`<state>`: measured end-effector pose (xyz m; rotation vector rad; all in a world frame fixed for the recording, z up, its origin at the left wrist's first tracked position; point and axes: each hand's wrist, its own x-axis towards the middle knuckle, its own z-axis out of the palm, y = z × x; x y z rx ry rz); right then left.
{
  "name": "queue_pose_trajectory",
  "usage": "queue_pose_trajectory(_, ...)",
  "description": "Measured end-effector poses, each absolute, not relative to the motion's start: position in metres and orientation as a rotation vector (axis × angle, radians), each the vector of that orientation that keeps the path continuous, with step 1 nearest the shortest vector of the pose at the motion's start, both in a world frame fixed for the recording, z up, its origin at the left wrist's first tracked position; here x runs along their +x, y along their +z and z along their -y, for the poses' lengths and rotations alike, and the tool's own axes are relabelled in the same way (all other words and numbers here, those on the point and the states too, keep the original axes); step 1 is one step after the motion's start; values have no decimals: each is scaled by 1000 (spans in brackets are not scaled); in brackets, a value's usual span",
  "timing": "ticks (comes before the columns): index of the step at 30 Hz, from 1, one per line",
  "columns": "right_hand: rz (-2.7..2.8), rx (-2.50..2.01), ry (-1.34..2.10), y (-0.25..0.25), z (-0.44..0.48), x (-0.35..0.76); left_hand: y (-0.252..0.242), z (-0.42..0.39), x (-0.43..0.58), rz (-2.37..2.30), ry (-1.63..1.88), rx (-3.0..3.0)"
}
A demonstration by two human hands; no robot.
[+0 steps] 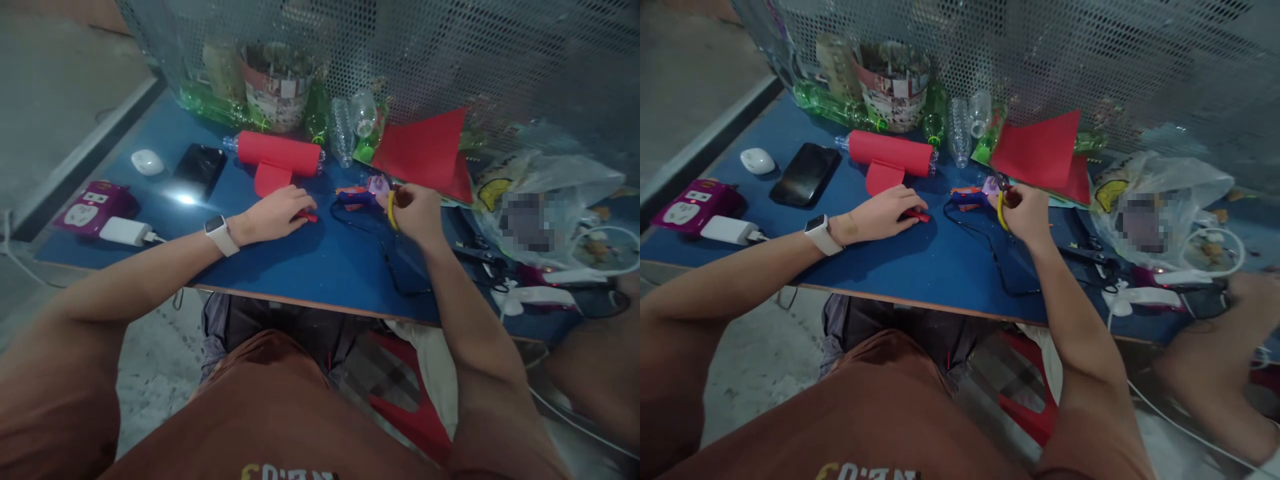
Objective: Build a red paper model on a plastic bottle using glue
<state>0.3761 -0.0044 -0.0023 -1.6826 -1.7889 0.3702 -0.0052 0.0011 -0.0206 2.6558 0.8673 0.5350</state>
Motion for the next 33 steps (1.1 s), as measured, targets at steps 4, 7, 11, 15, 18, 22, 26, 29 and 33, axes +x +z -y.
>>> queue_pose_trajectory(4,1769,-1821,122,3,5,380,-19,1,-5,-883,566,2571)
queue_pose_trajectory(7,1769,-1816,120,3,3,387,-18,2,-7,-858,587,2515)
queue_pose_trajectory(11,1738,-1852,201,-3,2,390,-18,1,-6,-832,627,2494)
queue_pose_trajectory(15,1701,-1830,250,-14,3,374,-17,1,-5,-799,647,2478)
queue_pose_trajectory(18,1670,-1783,295,-22,0,367,-18,1,-5,-771,653,2484)
queue_pose_trajectory(22,1442,-1613,569,-31,-8,376,-19,0,-5,-761,649,2484)
queue_pose_trajectory(26,1297,-1415,689,-23,-13,389,-20,-2,-4,-757,649,2489)
queue_pose_trajectory(29,1276,-1306,543,0,-9,394,-21,-3,-3,-760,651,2492)
queue_pose_trajectory(33,1502,-1423,184,26,9,385,-23,-5,-1,-755,647,2506)
